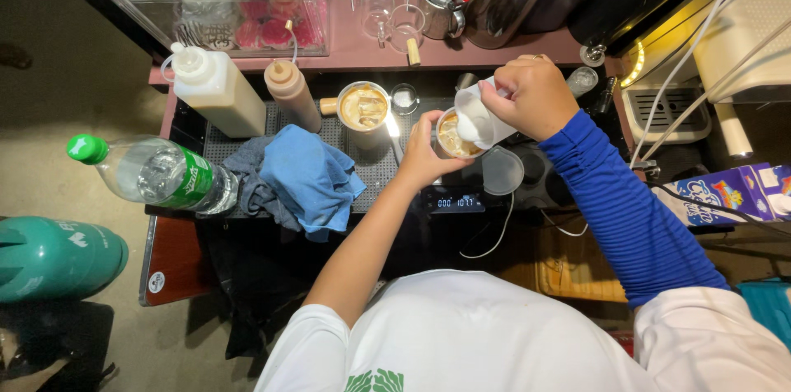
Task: The person prepares two coffee drinks by frothing milk with a handheld wand, pouring the milk into cups, drizzling syrup on top, adding a spoonful of powder from a jar, and finally placing plastic dome lids onto the cups.
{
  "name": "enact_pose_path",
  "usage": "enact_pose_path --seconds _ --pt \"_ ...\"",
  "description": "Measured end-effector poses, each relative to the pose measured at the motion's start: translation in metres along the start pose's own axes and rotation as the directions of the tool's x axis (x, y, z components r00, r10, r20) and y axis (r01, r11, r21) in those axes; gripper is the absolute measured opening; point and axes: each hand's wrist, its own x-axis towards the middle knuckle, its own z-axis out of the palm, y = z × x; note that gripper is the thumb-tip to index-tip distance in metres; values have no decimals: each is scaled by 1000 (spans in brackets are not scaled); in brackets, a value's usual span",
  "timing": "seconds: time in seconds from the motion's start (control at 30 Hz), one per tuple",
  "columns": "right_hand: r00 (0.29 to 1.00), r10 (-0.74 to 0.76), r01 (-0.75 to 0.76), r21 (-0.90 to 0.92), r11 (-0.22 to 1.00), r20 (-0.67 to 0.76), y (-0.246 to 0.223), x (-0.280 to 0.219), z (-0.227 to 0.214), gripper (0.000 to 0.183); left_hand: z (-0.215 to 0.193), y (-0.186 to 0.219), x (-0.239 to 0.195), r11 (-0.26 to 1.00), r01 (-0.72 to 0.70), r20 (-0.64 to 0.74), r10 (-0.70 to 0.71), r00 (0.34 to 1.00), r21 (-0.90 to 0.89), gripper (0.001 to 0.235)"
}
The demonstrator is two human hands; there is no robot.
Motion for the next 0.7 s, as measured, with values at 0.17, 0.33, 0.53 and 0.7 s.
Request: enact_pose_path --seconds 0.17,0.33,0.53,0.7 --pt "1000 18 -19 34 999 12 -1 1 0 35 0 5 0 999 -17 -17 18 1000 32 99" --pt "1000 17 -18 39 999 16 -4 2 -1 32 -5 2 0 999 6 72 -3 997 -40 99" --pt "1000 1 -1 -9 1000 15 -8 4 -4 32 0 0 2 1000 -19 27 19 999 1 98" --pt "1000 2 -1 -11 1000 13 -8 6 -8 34 3 -2 3 996 -75 -10 76 997 54 109"
